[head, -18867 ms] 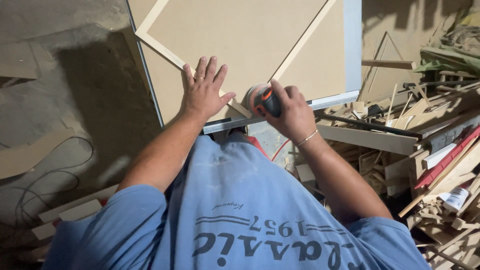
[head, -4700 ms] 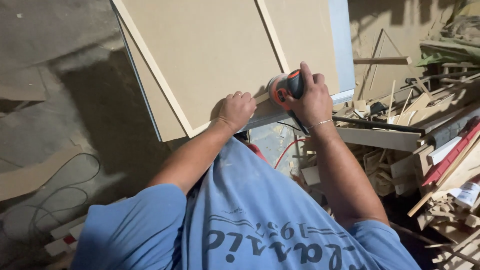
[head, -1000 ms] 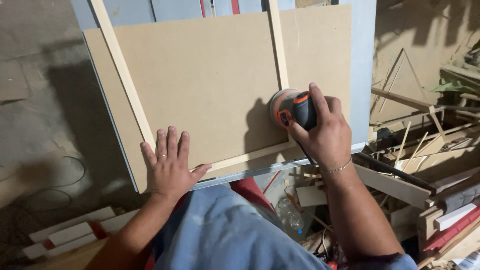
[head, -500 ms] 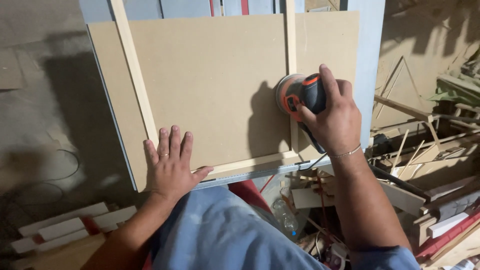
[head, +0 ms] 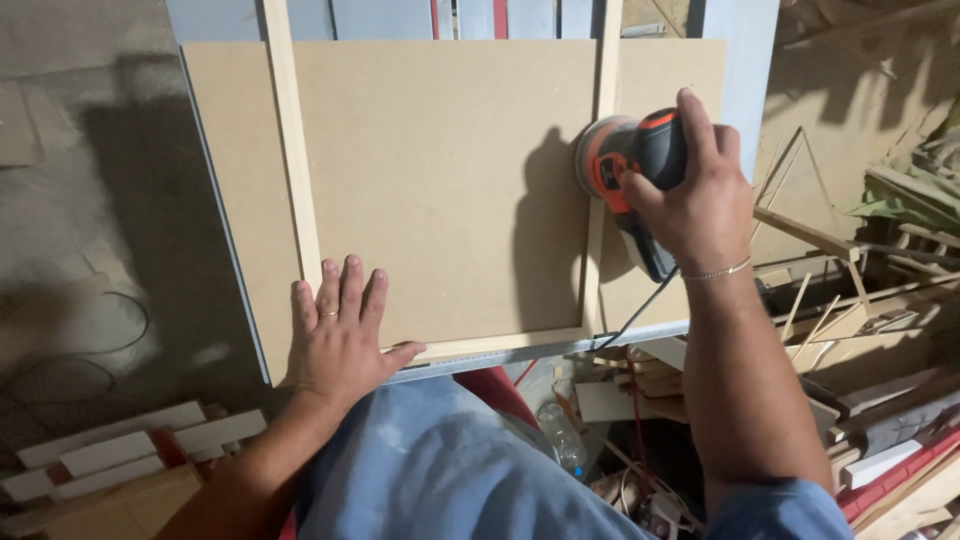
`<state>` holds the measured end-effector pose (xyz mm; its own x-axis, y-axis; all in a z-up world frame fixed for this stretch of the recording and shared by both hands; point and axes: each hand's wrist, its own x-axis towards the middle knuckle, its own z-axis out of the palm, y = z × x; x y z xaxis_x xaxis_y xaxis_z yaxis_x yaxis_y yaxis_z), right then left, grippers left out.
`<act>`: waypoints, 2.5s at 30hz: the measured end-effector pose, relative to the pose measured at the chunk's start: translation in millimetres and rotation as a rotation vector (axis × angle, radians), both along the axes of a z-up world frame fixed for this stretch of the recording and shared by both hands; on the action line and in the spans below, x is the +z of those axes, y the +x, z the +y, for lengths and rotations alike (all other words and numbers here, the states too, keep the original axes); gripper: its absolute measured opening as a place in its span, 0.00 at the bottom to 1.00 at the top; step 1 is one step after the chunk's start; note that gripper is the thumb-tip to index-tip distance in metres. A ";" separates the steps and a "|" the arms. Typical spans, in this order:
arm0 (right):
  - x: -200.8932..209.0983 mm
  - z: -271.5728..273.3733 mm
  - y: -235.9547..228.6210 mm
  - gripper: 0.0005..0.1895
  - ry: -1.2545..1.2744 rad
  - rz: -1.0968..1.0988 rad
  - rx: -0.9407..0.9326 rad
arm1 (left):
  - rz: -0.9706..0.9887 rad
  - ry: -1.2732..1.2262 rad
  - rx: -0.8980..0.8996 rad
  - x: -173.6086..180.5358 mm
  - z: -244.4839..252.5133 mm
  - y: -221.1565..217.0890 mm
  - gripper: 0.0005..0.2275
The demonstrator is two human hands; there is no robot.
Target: Sanding the edges and surface of a wooden frame using an orbital sander
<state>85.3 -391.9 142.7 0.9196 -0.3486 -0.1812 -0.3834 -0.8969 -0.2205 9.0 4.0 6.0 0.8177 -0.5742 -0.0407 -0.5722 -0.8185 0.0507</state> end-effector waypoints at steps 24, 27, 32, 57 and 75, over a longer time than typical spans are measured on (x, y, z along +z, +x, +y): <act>-10.6 20.9 -93.1 0.49 -0.047 0.068 0.023 | 0.099 -0.138 0.115 -11.3 -5.5 -8.9 0.47; -9.0 28.0 -109.7 0.48 -0.060 0.072 0.032 | 0.110 -0.146 0.115 -9.6 -5.3 -8.2 0.48; -11.1 33.6 -131.9 0.48 -0.070 0.105 0.026 | 0.122 -0.121 0.104 -8.4 -4.3 -9.1 0.48; -12.7 18.8 -8.9 0.48 -0.081 0.065 0.032 | 0.028 -0.043 0.132 -8.6 -7.9 -6.9 0.46; -5.5 11.0 -7.8 0.48 -0.009 0.051 0.001 | 0.091 0.011 0.134 -9.8 -9.9 -8.9 0.48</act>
<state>77.5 -380.9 137.2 0.9094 -0.3497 -0.2251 -0.3933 -0.8990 -0.1924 0.1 -5.9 -3.8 0.8795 -0.4595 -0.1240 -0.4515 -0.8879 0.0879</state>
